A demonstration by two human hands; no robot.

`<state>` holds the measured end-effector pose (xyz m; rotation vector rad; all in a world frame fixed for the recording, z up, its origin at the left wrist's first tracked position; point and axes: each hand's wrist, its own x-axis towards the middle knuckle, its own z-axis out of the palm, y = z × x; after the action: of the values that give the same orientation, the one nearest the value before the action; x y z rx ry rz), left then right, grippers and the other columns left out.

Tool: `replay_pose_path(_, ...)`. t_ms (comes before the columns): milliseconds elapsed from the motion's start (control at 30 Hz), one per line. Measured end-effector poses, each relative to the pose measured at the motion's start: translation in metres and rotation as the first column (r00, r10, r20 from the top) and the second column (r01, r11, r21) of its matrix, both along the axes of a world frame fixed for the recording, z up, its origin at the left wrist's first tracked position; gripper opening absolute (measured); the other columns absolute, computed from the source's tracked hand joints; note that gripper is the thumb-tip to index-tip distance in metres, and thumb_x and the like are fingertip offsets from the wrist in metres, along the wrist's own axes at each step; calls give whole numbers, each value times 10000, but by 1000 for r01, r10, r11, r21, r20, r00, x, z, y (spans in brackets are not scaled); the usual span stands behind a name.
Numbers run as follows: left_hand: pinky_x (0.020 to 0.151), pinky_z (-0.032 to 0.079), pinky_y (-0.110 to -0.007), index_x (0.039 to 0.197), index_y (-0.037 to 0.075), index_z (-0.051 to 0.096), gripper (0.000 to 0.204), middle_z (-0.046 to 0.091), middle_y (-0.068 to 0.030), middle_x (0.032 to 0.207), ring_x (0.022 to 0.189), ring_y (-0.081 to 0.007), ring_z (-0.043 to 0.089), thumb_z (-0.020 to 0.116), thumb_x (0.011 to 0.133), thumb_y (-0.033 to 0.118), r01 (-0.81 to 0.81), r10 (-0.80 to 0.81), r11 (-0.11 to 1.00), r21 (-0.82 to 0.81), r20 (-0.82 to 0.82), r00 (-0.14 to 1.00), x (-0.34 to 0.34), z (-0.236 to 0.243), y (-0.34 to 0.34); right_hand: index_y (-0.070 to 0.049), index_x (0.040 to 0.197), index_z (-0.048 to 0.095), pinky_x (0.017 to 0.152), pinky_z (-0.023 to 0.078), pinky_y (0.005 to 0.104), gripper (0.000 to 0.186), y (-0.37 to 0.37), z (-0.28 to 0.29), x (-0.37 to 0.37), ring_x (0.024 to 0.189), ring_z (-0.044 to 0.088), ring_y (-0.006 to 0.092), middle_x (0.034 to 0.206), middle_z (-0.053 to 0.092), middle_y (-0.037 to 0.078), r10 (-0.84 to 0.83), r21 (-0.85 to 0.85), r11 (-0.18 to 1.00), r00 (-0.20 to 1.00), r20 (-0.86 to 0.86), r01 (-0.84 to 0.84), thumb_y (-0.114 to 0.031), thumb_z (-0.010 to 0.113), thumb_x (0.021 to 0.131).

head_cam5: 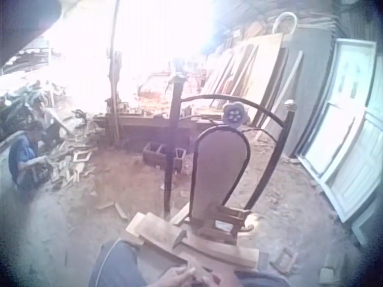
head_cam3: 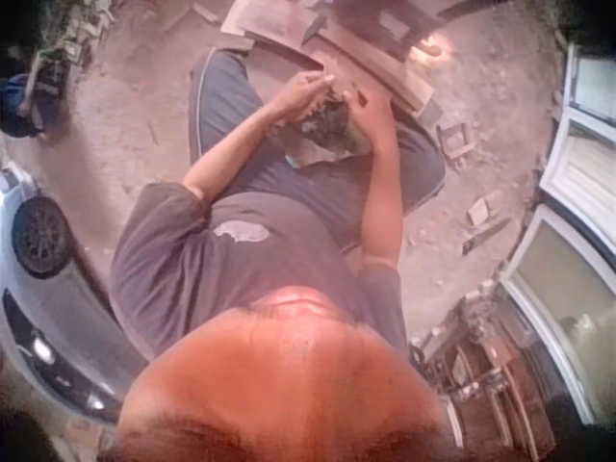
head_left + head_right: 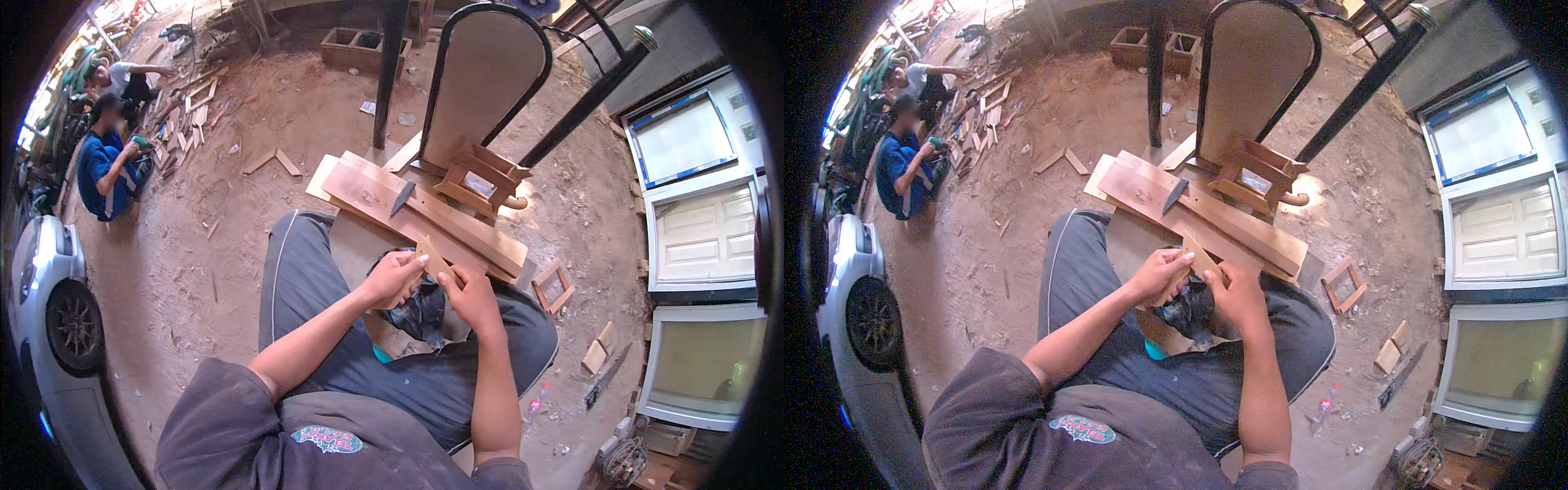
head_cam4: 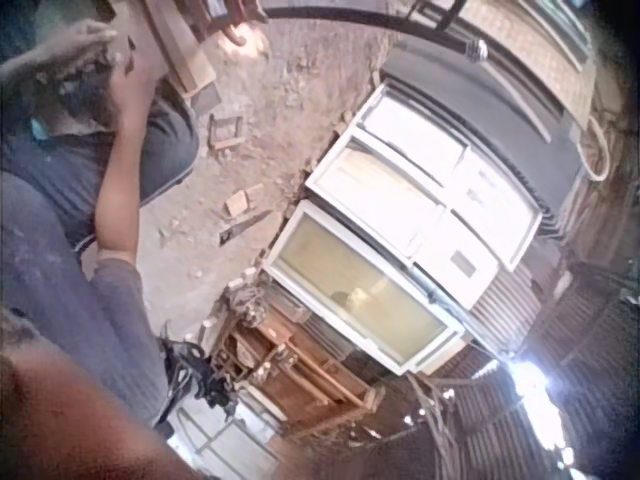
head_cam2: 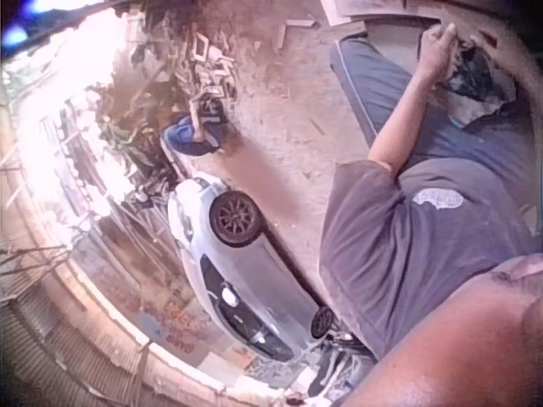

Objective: The person assembles a wooden structure by positioning small planks and securing them using a hammer. The person handles several pieces of wood and a hammer throughout the process.

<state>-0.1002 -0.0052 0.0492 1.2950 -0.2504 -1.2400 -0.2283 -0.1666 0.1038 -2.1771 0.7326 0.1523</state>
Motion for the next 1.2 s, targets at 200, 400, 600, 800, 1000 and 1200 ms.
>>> replay_pose_path(200, 435, 437, -248, 988, 83, 618, 359, 573, 2, 672, 507, -85, 532, 592, 1057, 435, -125, 127, 992, -30, 55, 990, 24, -13, 8, -19, 1041, 718, 742, 534, 401, 381, 2, 4, 14, 804, 700, 336, 852, 713, 184, -95, -17, 995, 983, 160, 99, -379, 752, 920)
replay_pose_path(400, 443, 436, -246, 953, 90, 612, 376, 572, 8, 670, 514, -81, 530, 598, 1052, 452, -184, 182, 982, -46, -39, 983, 49, -15, 17, -29, 1065, 699, 706, 528, 387, 409, 12, -1, 36, 748, 677, 310, 817, 685, 160, 36, -176, 984, 958, 285, 15, -334, 850, 837)
replay_pose_path(600, 446, 438, -248, 915, 94, 603, 370, 556, 19, 651, 503, -75, 516, 603, 1053, 438, -191, 192, 980, -61, 9, 981, 42, -16, 12, -28, 1061, 691, 697, 525, 388, 419, 16, 3, 35, 741, 678, 311, 835, 690, 165, 17, -217, 975, 966, 256, 41, -332, 857, 825)
replay_pose_path(800, 449, 447, -249, 854, 101, 577, 395, 553, 18, 644, 495, -78, 530, 603, 1053, 440, -203, 205, 979, -33, 82, 975, 38, -16, 8, -29, 1048, 685, 724, 544, 405, 405, 13, -3, 31, 806, 701, 345, 891, 711, 172, 23, -252, 967, 975, 222, 35, -323, 853, 825)
replay_pose_path(1000, 420, 442, -248, 937, 68, 642, 411, 550, 16, 610, 474, -71, 521, 592, 1050, 460, -203, 204, 979, -31, 42, 978, 30, -16, 5, -53, 1166, 663, 869, 545, 451, 481, 15, -9, 27, 1036, 675, 387, 1111, 707, 195, 144, -456, 890, 959, 243, -18, -309, 855, 807)
replay_pose_path(1200, 420, 454, -251, 945, 75, 609, 401, 571, -7, 658, 475, -91, 533, 591, 1050, 462, -180, 181, 983, -28, 4, 984, 29, -19, 2, -55, 1224, 662, 917, 547, 444, 502, 16, -6, 30, 1089, 677, 378, 1162, 715, 185, 181, -440, 896, 953, 242, -58, -261, 846, 805)
